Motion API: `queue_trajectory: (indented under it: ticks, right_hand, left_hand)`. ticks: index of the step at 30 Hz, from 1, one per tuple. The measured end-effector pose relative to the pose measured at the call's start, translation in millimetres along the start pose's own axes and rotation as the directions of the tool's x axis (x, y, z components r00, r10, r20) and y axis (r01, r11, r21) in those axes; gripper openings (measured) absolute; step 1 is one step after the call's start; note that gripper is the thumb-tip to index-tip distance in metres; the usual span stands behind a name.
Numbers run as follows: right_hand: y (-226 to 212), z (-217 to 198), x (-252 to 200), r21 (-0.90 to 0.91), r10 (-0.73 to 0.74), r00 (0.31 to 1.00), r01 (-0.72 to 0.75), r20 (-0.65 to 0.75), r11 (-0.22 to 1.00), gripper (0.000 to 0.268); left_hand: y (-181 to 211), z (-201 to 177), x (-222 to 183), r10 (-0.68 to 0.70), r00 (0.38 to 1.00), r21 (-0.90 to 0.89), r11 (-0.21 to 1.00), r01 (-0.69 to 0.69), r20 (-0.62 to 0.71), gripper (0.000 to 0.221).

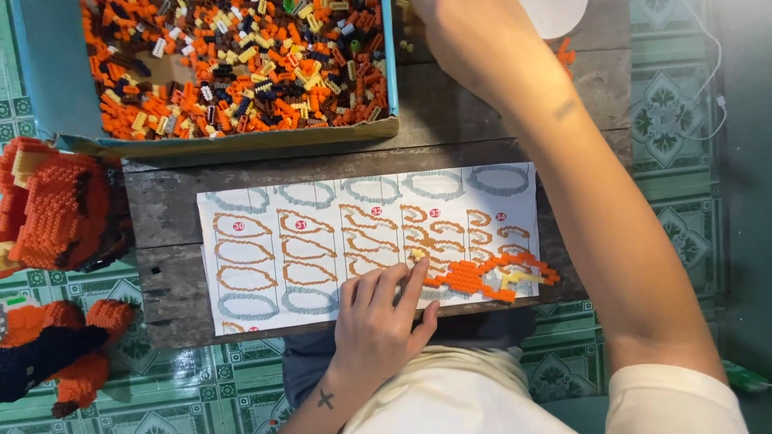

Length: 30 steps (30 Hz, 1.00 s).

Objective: Assembling small interlocking plastic blocks into a specific pattern on a template.

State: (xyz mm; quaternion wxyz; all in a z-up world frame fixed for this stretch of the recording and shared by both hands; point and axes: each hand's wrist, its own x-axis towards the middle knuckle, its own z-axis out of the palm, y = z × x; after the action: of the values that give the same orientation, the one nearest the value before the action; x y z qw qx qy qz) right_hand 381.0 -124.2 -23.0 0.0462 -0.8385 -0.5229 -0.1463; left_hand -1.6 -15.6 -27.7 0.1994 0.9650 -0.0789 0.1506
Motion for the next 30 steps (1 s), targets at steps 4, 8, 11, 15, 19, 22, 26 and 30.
queue_trajectory:
  ticks: [4, 8, 11, 15, 19, 22, 26, 30]
  right_hand:
    - [-38.6, -49.6, -31.9, 0.068, 0.084, 0.995, -0.087, 0.050, 0.994, 0.010]
    - [-91.3, -94.1, -79.5, 0.237, 0.046, 0.997, -0.061, 0.068, 0.970, 0.008]
    - [-124.0, -121.9, -115.3, 0.369, 0.089, 0.989, -0.127, 0.117, 0.921, 0.006]
    - [-170.0, -141.4, -149.5, 0.492, 0.190, 0.980, -0.197, 0.066, 0.848, 0.013]
    - [-204.3, -130.5, -172.6, 0.566, 0.286, 0.958, -0.221, -0.027, 0.795, 0.013]
    - [-215.2, -118.9, -175.5, 0.616, 0.301, 0.951, -0.193, -0.075, 0.764, 0.009]
    - [-220.3, -108.3, -172.3, 0.675, 0.255, 0.956, -0.094, -0.143, 0.732, 0.010]
    - [-216.4, -110.9, -167.5, 0.692, 0.224, 0.970, -0.100, -0.092, 0.715, 0.010]
  left_hand:
    - [0.0, 2.1, -0.7, 0.006, 1.000, 0.020, 1.000, -0.006, -0.024, 0.046]
    - [2.4, -1.0, 4.2, 0.000, 0.999, 0.049, 0.999, 0.002, -0.037, 0.048]
    - [4.4, -3.2, 6.6, -0.012, 0.999, 0.030, 0.999, 0.014, -0.041, 0.051]
    - [6.2, -8.4, 9.1, -0.008, 1.000, 0.028, 1.000, 0.008, 0.021, 0.054]
    - [4.6, -8.2, 9.7, -0.039, 0.999, -0.032, 0.999, 0.039, 0.006, 0.053]
    - [2.4, -12.6, 10.8, -0.023, 0.998, -0.111, 0.994, 0.016, -0.066, 0.040]
    - [1.1, -22.6, 14.4, 0.007, 0.993, -0.268, 0.963, -0.039, -0.121, 0.023]
    - [-11.4, -28.0, 14.1, -0.007, 0.995, -0.307, 0.952, -0.024, -0.100, 0.017]
